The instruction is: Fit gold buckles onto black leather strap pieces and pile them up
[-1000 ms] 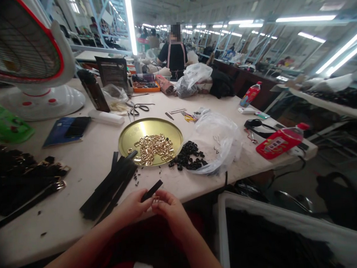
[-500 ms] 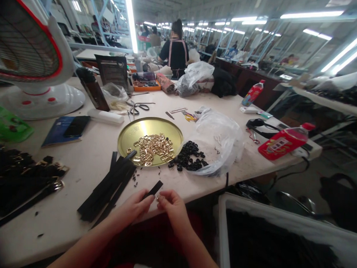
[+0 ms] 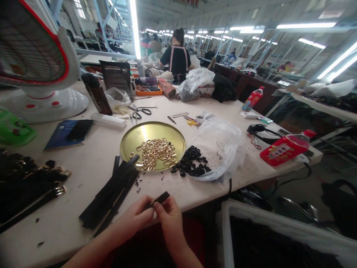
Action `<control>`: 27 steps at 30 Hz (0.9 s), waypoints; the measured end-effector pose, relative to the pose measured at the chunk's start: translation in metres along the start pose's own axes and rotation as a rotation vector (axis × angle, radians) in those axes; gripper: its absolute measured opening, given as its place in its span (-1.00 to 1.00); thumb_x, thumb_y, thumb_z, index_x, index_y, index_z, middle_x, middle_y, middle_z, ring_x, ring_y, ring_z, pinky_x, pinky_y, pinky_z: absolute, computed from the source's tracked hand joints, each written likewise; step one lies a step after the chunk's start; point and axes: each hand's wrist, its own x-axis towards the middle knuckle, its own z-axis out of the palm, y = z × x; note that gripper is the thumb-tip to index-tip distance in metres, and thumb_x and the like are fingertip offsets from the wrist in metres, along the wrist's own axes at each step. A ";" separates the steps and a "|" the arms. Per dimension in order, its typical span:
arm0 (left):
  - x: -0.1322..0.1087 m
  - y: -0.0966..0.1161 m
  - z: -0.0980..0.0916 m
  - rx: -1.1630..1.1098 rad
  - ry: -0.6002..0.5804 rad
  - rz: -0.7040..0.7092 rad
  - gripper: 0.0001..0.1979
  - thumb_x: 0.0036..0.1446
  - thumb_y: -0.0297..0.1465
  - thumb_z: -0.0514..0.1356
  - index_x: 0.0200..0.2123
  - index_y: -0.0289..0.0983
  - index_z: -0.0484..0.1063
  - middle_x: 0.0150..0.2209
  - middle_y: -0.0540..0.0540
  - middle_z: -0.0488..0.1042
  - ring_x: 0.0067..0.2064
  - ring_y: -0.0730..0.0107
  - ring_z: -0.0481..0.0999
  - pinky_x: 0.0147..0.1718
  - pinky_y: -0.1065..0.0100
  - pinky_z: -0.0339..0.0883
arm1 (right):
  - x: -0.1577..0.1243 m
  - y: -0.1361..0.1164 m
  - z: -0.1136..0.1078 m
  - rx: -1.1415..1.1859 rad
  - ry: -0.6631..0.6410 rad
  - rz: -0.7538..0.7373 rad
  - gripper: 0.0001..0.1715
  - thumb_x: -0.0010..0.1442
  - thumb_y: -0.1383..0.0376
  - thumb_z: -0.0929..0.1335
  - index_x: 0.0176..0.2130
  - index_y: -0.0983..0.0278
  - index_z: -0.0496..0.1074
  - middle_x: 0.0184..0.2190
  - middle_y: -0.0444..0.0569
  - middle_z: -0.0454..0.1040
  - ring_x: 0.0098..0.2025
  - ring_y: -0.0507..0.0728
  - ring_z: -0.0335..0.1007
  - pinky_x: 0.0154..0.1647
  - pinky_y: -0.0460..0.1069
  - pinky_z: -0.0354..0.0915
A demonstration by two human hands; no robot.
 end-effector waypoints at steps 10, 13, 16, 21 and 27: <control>0.001 -0.014 -0.001 -0.192 -0.096 -0.085 -0.75 0.05 -0.17 0.00 -0.46 -0.24 0.15 -0.66 0.16 0.21 -0.68 0.60 0.09 -0.72 0.52 -0.06 | 0.003 -0.006 -0.002 0.159 -0.092 0.225 -0.69 -0.02 0.10 0.35 -0.49 0.29 0.26 -0.67 -0.25 0.14 -0.62 -0.05 0.04 -0.56 -0.11 0.07; -0.002 -0.014 0.001 -0.156 -0.055 -0.076 -0.77 0.05 -0.21 -0.01 -0.49 -0.24 0.17 -0.66 0.16 0.21 -0.68 0.58 0.11 -0.70 0.51 -0.03 | 0.000 -0.006 -0.002 0.158 -0.091 0.226 -0.68 -0.03 0.09 0.35 -0.50 0.28 0.24 -0.68 -0.26 0.13 -0.63 -0.05 0.03 -0.57 -0.11 0.07; -0.006 -0.009 0.001 -0.057 -0.011 -0.040 -0.79 0.05 -0.24 -0.01 -0.50 -0.25 0.20 -0.66 0.14 0.24 -0.63 0.54 0.18 -0.63 0.49 0.04 | -0.006 -0.007 -0.003 -0.069 -0.033 0.050 -0.71 0.05 0.10 0.30 -0.42 0.30 0.31 -0.60 -0.18 0.29 -0.55 -0.01 0.16 -0.50 -0.10 0.13; -0.015 -0.002 0.002 0.118 0.056 0.051 -0.83 0.05 -0.29 -0.02 -0.48 -0.25 0.25 -0.59 0.08 0.33 -0.50 0.43 0.32 -0.49 0.43 0.12 | -0.015 -0.013 -0.008 -0.429 0.014 -0.191 -0.77 0.05 0.17 0.31 -0.47 0.29 0.31 -0.56 -0.13 0.36 -0.48 0.05 0.24 -0.45 -0.07 0.16; -0.022 0.001 0.006 -0.007 0.011 0.003 -0.82 0.05 -0.28 -0.02 -0.47 -0.26 0.22 -0.64 0.11 0.26 -0.61 0.51 0.23 -0.60 0.47 0.09 | -0.016 -0.018 -0.010 -0.183 -0.069 -0.062 -0.77 0.03 0.18 0.33 -0.47 0.30 0.31 -0.59 -0.17 0.30 -0.53 -0.01 0.17 -0.47 -0.09 0.12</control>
